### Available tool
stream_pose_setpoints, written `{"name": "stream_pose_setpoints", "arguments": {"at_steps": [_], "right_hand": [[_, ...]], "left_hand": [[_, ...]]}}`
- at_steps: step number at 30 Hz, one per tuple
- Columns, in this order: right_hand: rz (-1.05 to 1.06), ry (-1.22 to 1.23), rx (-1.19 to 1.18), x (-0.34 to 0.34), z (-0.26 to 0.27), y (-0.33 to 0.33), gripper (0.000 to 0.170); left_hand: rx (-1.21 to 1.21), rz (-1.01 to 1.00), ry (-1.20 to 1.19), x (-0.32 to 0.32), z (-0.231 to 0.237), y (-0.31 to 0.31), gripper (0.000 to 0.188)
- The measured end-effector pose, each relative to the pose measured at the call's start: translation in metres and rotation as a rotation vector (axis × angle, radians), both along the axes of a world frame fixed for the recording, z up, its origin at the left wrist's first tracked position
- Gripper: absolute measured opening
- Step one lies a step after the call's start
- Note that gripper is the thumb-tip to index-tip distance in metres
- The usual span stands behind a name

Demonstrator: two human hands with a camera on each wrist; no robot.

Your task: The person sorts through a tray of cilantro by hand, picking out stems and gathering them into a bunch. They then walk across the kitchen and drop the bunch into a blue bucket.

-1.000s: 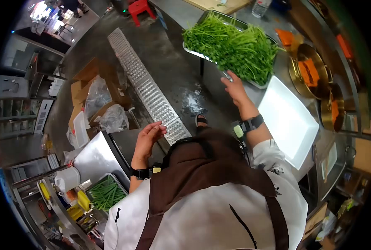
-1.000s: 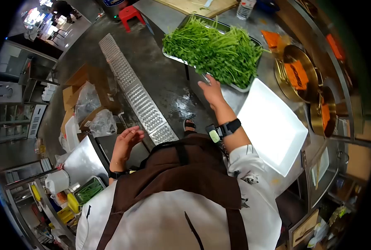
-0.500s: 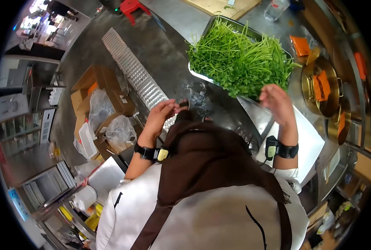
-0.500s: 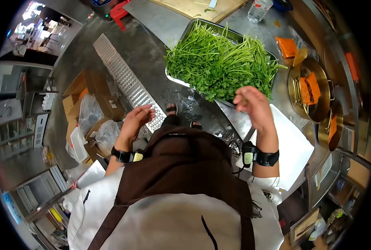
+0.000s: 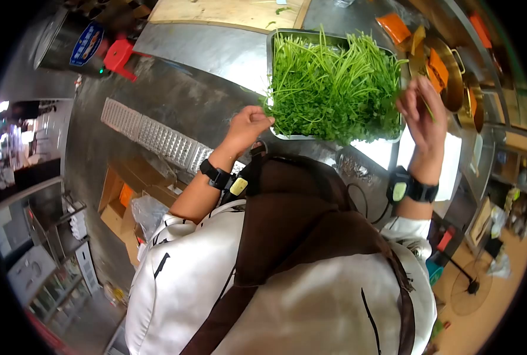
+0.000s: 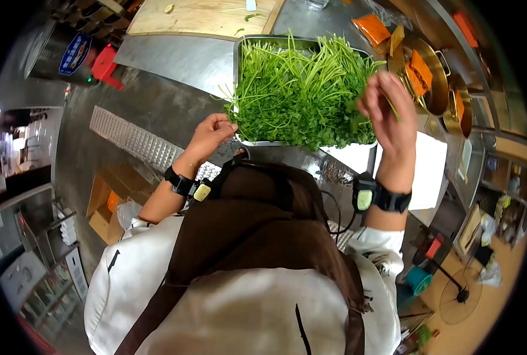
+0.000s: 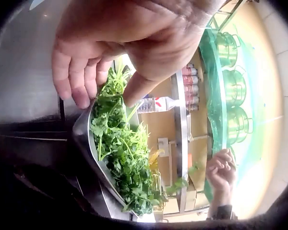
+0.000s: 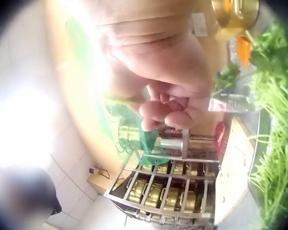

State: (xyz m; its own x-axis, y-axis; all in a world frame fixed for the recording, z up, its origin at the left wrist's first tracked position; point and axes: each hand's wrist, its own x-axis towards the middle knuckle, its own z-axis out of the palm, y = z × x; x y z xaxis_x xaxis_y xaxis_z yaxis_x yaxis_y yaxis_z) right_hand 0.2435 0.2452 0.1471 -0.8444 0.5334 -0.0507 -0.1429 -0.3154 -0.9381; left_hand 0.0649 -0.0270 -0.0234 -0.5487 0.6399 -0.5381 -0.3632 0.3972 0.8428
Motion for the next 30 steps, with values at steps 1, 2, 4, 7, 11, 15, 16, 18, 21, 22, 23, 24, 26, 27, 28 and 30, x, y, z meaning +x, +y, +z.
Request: {"name": "stream_pose_setpoints", "arguments": {"at_steps": [1, 2, 4, 7, 11, 15, 16, 18, 21, 22, 23, 24, 26, 27, 28, 30], "right_hand": [[0.025, -0.004, 0.023, -0.016, -0.009, 0.0, 0.022], [0.042, -0.088, 0.12, -0.033, -0.02, 0.002, 0.025], [-0.021, -0.302, 0.26, -0.066, -0.037, -0.011, 0.039], [-0.153, -0.664, 0.457, -0.097, -0.064, -0.039, 0.066], [0.095, -0.523, 0.948, -0.094, -0.102, -0.088, 0.032], [0.4, -0.485, 1.051, -0.087, -0.136, -0.11, 0.016], [0.412, -0.457, 1.164, -0.087, -0.14, -0.113, 0.015], [0.432, -0.424, 1.275, -0.087, -0.14, -0.115, 0.013], [0.255, -0.245, 1.027, -0.082, -0.136, -0.107, 0.011], [0.248, -0.241, 1.032, -0.081, -0.134, -0.102, 0.011], [0.176, -0.201, 0.851, -0.078, -0.133, -0.096, 0.009], [0.104, -0.162, 0.666, -0.074, -0.131, -0.091, 0.008], [0.099, -0.241, 0.435, -0.063, -0.117, -0.08, 0.008], [0.102, -0.314, 0.2, -0.059, -0.107, -0.075, 0.009], [0.077, -0.231, 0.119, -0.057, -0.098, -0.071, 0.009], [0.049, -0.1, -0.035, -0.05, -0.092, -0.06, 0.009]], "left_hand": [[0.01, -0.004, -0.016, -0.004, -0.003, 0.002, 0.035], [0.018, -0.004, -0.034, -0.007, -0.005, 0.001, 0.035], [0.025, -0.03, -0.049, -0.012, -0.007, 0.0, 0.034], [0.069, -0.07, -0.077, -0.017, -0.016, -0.004, 0.032], [0.143, -0.092, -0.141, -0.019, -0.013, -0.01, 0.029], [0.11, -0.083, -0.162, -0.021, -0.012, -0.013, 0.028], [0.106, -0.069, -0.173, -0.021, -0.01, -0.013, 0.027], [0.1, -0.053, -0.175, -0.019, -0.006, -0.014, 0.027], [0.121, -0.049, -0.153, -0.014, -0.003, -0.013, 0.025], [0.125, -0.032, -0.147, -0.013, -0.001, -0.01, 0.024], [0.129, -0.018, -0.143, -0.012, 0.001, -0.008, 0.024], [0.132, -0.025, -0.141, -0.012, 0.0, -0.006, 0.024], [0.121, -0.068, -0.106, -0.011, -0.002, -0.004, 0.024], [0.122, -0.073, -0.103, -0.01, 0.0, -0.001, 0.024], [0.124, -0.067, -0.11, -0.01, 0.001, 0.001, 0.024], [0.124, -0.062, -0.114, -0.009, 0.001, 0.004, 0.024]]}}
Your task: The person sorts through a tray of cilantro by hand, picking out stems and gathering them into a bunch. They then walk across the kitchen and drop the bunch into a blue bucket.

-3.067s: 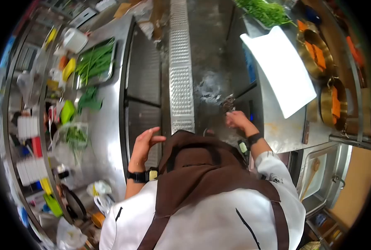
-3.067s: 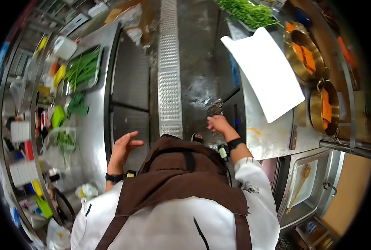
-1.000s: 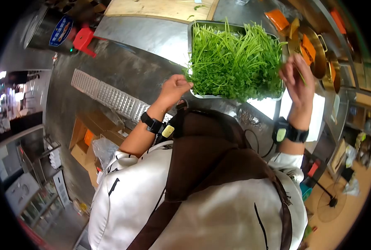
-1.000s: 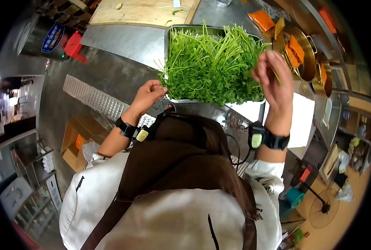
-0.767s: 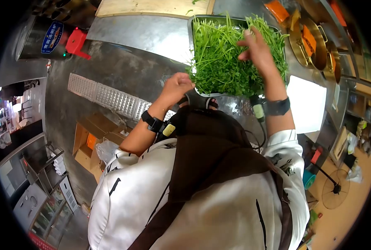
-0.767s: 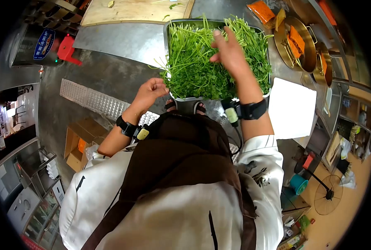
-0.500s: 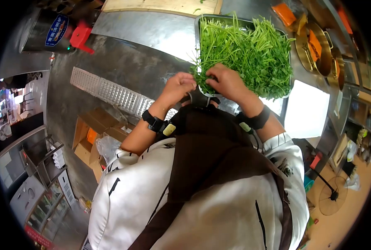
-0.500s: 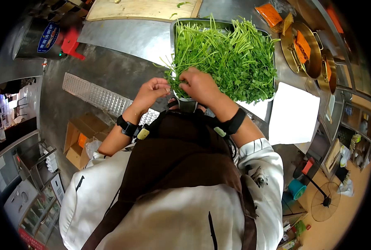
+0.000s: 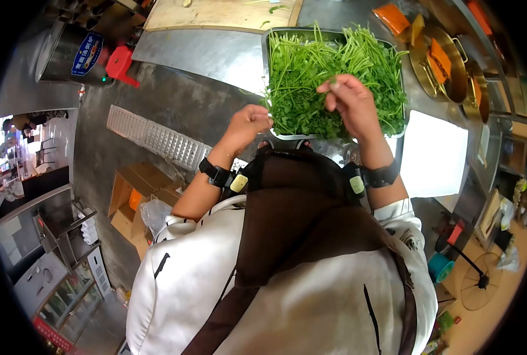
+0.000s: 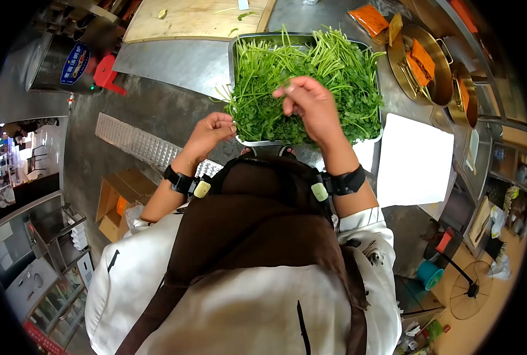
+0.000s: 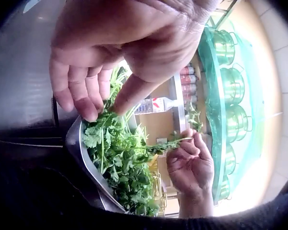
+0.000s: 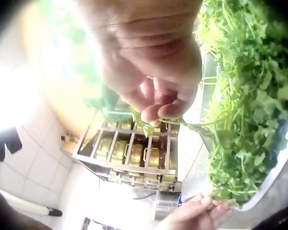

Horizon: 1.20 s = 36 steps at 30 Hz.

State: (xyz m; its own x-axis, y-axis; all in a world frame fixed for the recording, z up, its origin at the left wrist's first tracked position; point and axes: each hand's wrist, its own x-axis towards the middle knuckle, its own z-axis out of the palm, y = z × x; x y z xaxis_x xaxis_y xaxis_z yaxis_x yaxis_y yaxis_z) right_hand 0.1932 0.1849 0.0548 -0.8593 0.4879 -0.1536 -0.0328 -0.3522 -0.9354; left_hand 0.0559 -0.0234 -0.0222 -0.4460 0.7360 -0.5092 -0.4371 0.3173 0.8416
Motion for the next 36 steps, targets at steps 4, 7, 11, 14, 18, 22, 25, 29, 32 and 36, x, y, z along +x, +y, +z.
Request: {"name": "stream_pose_setpoints", "arguments": {"at_steps": [4, 7, 11, 14, 18, 22, 25, 29, 32, 36], "right_hand": [[-0.029, 0.232, -0.306, 0.019, -0.004, 0.026, 0.01], [-0.013, 0.272, -0.367, 0.028, 0.008, 0.031, 0.01], [-0.092, -0.07, 0.261, 0.037, 0.014, 0.038, 0.011], [-0.092, 0.279, -0.116, 0.047, 0.023, 0.053, 0.01], [-0.175, -0.191, 0.405, 0.05, 0.004, 0.061, 0.009], [-0.252, 0.046, -0.045, 0.063, 0.013, 0.062, 0.01], [-0.229, 0.044, -0.084, 0.07, 0.003, 0.066, 0.01], [-0.203, 0.037, -0.112, 0.074, 0.0, 0.064, 0.009], [-0.169, 0.009, -0.034, 0.069, 0.004, 0.058, 0.01], [0.052, -0.134, 0.293, 0.035, 0.009, 0.027, 0.019]], "left_hand": [[-0.035, 0.012, 0.064, 0.001, -0.006, 0.002, 0.024], [-0.052, 0.03, 0.048, 0.001, -0.003, 0.001, 0.027], [-0.074, 0.014, 0.082, 0.002, -0.004, -0.001, 0.023], [-0.09, 0.018, 0.075, 0.001, 0.0, -0.004, 0.022], [-0.11, 0.044, 0.045, 0.002, 0.002, -0.003, 0.023], [-0.065, 0.099, -0.047, 0.005, 0.002, -0.003, 0.025], [-0.055, 0.111, -0.043, 0.005, -0.002, -0.001, 0.027], [-0.046, 0.092, -0.058, 0.004, -0.001, -0.001, 0.032], [-0.086, 0.144, -0.021, 0.009, 0.014, -0.001, 0.038], [-0.061, 0.179, 0.028, 0.016, 0.04, 0.0, 0.045]]}}
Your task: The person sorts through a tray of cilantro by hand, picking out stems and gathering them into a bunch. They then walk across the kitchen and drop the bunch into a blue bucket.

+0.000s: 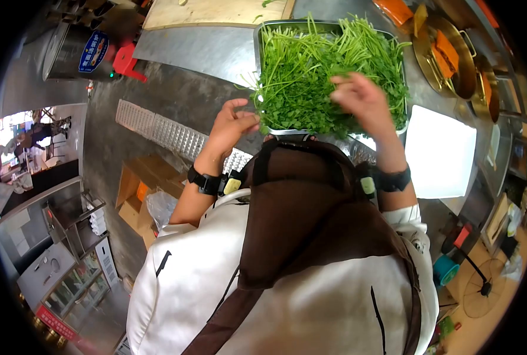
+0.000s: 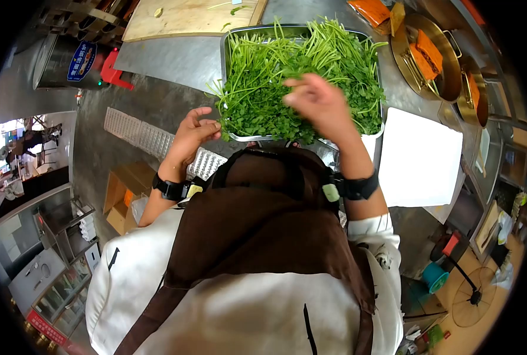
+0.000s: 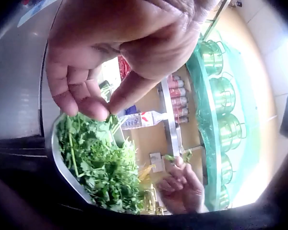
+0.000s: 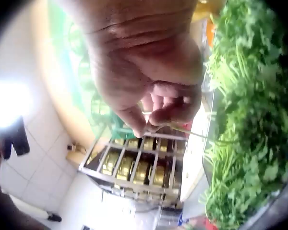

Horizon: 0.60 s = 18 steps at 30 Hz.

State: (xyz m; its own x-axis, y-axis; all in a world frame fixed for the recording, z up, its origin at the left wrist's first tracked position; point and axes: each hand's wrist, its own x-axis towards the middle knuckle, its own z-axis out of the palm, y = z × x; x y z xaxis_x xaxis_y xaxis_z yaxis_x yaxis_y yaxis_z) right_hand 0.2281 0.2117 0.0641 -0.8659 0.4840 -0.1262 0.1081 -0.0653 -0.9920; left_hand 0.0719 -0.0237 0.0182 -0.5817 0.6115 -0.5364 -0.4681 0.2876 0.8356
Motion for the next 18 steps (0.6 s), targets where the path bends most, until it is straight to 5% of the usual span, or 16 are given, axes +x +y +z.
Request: {"name": "stream_pose_setpoints", "arguments": {"at_steps": [3, 5, 9, 12, 14, 16, 18], "right_hand": [[0.368, -0.104, 0.348, -0.032, -0.008, -0.029, 0.03], [0.402, 0.01, 0.653, -0.045, -0.03, -0.042, 0.034], [0.354, 0.034, 0.741, -0.052, -0.045, -0.038, 0.015], [0.267, 0.155, 0.672, -0.045, -0.043, -0.034, 0.015], [0.203, 0.297, 0.619, -0.04, -0.039, -0.033, 0.016], [0.334, -0.102, -0.132, -0.031, -0.021, -0.035, 0.017], [0.314, -0.073, -0.175, -0.029, -0.023, -0.037, 0.015]], "left_hand": [[0.024, -0.066, -0.017, 0.0, 0.013, 0.008, 0.045], [0.144, -0.1, -0.102, 0.003, 0.016, 0.018, 0.045], [0.207, -0.224, -0.079, 0.007, 0.017, 0.028, 0.043], [0.251, -0.064, 0.025, 0.007, 0.01, 0.029, 0.036], [0.233, -0.166, 0.125, 0.005, 0.01, 0.034, 0.034], [0.213, -0.268, 0.223, 0.006, 0.004, 0.044, 0.033], [0.354, -0.463, 0.077, 0.01, -0.012, 0.06, 0.027]]}}
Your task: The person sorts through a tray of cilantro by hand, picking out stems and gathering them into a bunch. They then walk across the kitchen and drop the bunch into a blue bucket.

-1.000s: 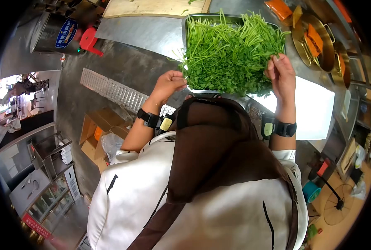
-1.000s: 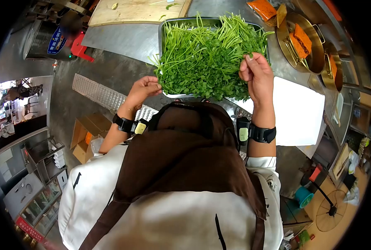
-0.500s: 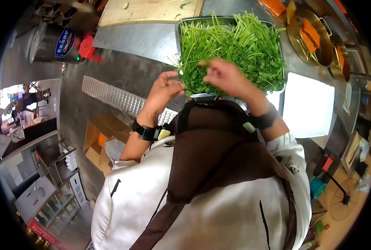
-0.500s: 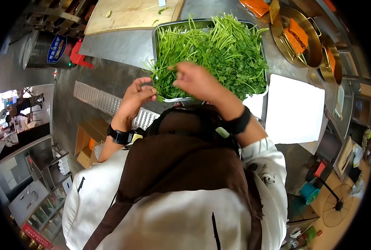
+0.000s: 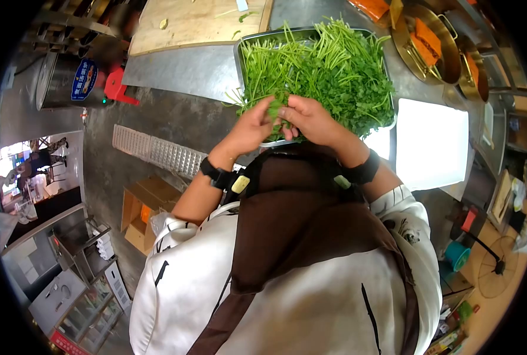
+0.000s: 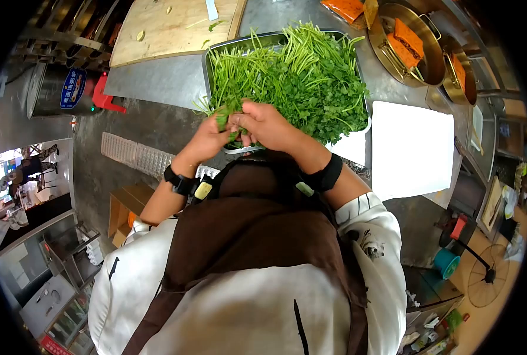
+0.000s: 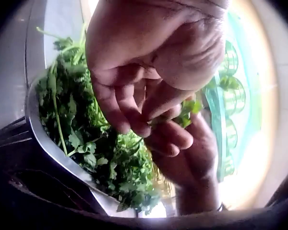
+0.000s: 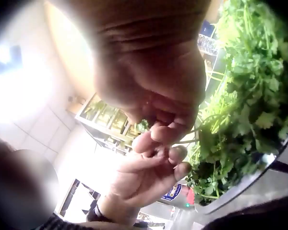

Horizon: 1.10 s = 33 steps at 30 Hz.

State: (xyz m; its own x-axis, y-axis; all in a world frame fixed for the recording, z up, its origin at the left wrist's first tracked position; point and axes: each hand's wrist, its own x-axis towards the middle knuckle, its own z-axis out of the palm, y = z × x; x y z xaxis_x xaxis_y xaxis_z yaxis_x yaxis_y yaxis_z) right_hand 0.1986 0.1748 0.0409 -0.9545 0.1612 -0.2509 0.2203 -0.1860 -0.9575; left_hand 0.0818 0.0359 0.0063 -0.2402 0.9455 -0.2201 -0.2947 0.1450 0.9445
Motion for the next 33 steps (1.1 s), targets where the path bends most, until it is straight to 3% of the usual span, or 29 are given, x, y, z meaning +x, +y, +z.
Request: {"name": "stream_pose_setpoints", "arguments": {"at_steps": [1, 3, 5, 11, 15, 20, 22, 24, 25, 26, 28, 33], "right_hand": [[-0.022, 0.017, -0.047, 0.001, -0.001, -0.001, 0.014], [-0.067, 0.021, -0.03, 0.007, -0.004, 0.003, 0.015], [-0.113, 0.021, -0.014, 0.014, -0.004, 0.008, 0.016], [-0.278, -0.058, 0.066, 0.033, 0.002, 0.014, 0.022], [-0.189, -0.139, 0.193, 0.042, 0.006, 0.018, 0.02], [-0.018, -0.232, 0.096, 0.045, 0.023, 0.03, 0.02], [0.048, -0.242, 0.125, 0.047, 0.022, 0.032, 0.021], [0.012, -0.158, 0.361, 0.057, 0.012, 0.047, 0.02], [-0.007, -0.327, 0.232, 0.065, 0.021, 0.067, 0.019], [-0.09, -0.334, 0.14, 0.076, 0.027, 0.081, 0.017], [-0.313, -0.335, 0.238, 0.077, 0.039, 0.094, 0.017], [-0.258, -0.222, 0.363, 0.011, 0.036, 0.08, 0.021]], "left_hand": [[0.001, -0.004, 0.001, 0.001, -0.005, 0.004, 0.027], [0.037, -0.304, -0.004, 0.005, -0.009, 0.014, 0.018], [0.04, -0.287, -0.081, 0.015, -0.007, 0.019, 0.009], [-0.057, -0.298, 0.176, 0.018, 0.015, 0.024, 0.015], [-0.015, -0.347, 0.423, 0.022, 0.017, 0.023, 0.017], [0.149, -0.331, 0.585, 0.024, 0.026, 0.019, 0.016], [0.21, -0.311, 0.604, 0.023, 0.026, 0.015, 0.016], [0.271, -0.287, 0.626, 0.013, 0.026, 0.007, 0.016], [0.053, -0.217, 0.481, -0.005, 0.026, -0.003, 0.019], [-0.16, -0.147, 0.332, -0.021, 0.025, -0.011, 0.022], [-0.043, -0.009, 0.262, -0.034, 0.022, -0.016, 0.02], [0.021, 0.121, 0.248, -0.033, 0.028, 0.015, 0.019]]}}
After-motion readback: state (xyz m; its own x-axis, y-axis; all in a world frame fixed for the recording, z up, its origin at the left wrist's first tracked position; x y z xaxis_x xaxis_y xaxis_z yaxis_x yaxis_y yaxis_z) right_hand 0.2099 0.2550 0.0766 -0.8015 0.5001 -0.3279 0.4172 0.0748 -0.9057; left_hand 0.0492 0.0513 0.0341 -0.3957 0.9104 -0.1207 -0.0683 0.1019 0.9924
